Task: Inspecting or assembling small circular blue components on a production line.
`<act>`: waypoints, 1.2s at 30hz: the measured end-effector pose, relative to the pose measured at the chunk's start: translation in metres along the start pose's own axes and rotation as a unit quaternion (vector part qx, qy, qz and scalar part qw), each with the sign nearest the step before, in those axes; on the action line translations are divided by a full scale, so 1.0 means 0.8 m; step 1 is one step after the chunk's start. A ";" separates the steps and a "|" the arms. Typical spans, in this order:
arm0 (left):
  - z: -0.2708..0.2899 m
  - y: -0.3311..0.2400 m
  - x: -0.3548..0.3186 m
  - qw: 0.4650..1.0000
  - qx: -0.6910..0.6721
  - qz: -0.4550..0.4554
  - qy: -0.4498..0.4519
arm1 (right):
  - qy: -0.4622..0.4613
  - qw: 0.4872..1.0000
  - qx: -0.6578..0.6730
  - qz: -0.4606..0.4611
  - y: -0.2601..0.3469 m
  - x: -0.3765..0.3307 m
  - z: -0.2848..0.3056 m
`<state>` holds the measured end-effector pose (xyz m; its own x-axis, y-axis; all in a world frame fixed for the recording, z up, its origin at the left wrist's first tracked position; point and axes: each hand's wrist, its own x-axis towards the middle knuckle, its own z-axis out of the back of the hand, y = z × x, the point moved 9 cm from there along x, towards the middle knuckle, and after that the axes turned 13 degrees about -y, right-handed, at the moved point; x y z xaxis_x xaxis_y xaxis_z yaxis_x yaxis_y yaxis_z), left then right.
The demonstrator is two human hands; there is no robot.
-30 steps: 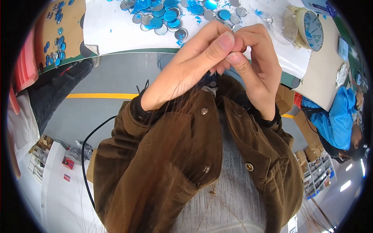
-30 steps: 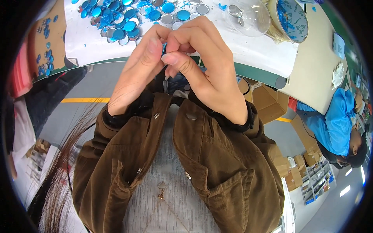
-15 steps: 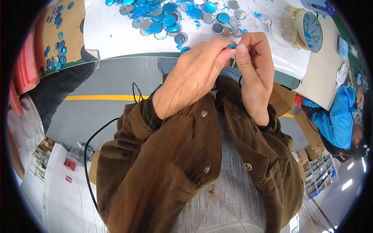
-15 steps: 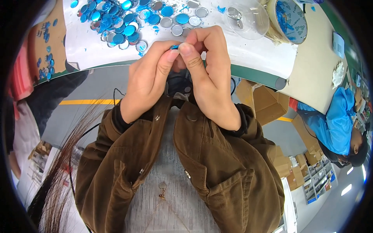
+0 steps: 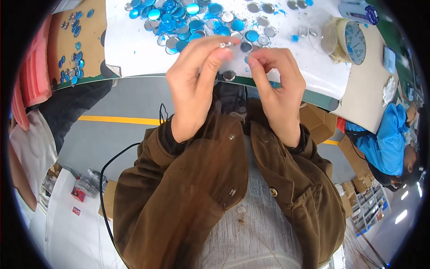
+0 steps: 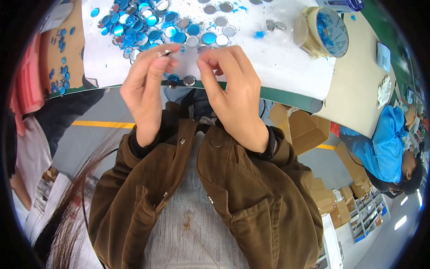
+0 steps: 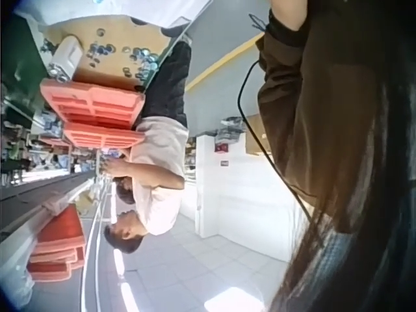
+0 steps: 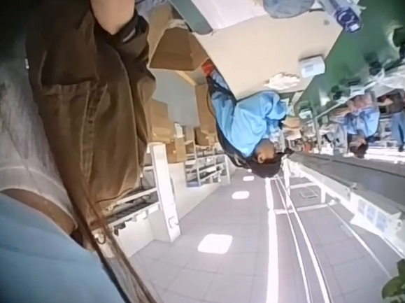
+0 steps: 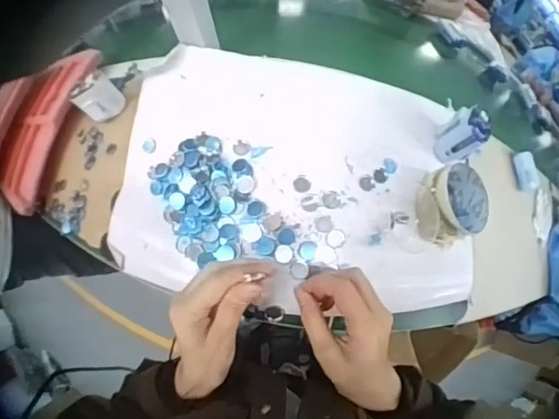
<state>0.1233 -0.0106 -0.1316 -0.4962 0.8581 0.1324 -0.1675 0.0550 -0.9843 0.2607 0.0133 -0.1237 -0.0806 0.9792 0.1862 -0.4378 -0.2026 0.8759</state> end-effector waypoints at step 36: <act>-0.036 -0.060 0.045 0.901 0.315 -0.295 0.052 | 0.145 0.962 -0.083 0.215 0.025 -0.010 -0.031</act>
<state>0.1379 0.0326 -0.0831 -0.0860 0.8191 0.5671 -0.8424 0.2442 -0.4804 0.2302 0.0014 -0.1191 -0.5230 0.7716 0.3621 -0.4430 -0.6090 0.6579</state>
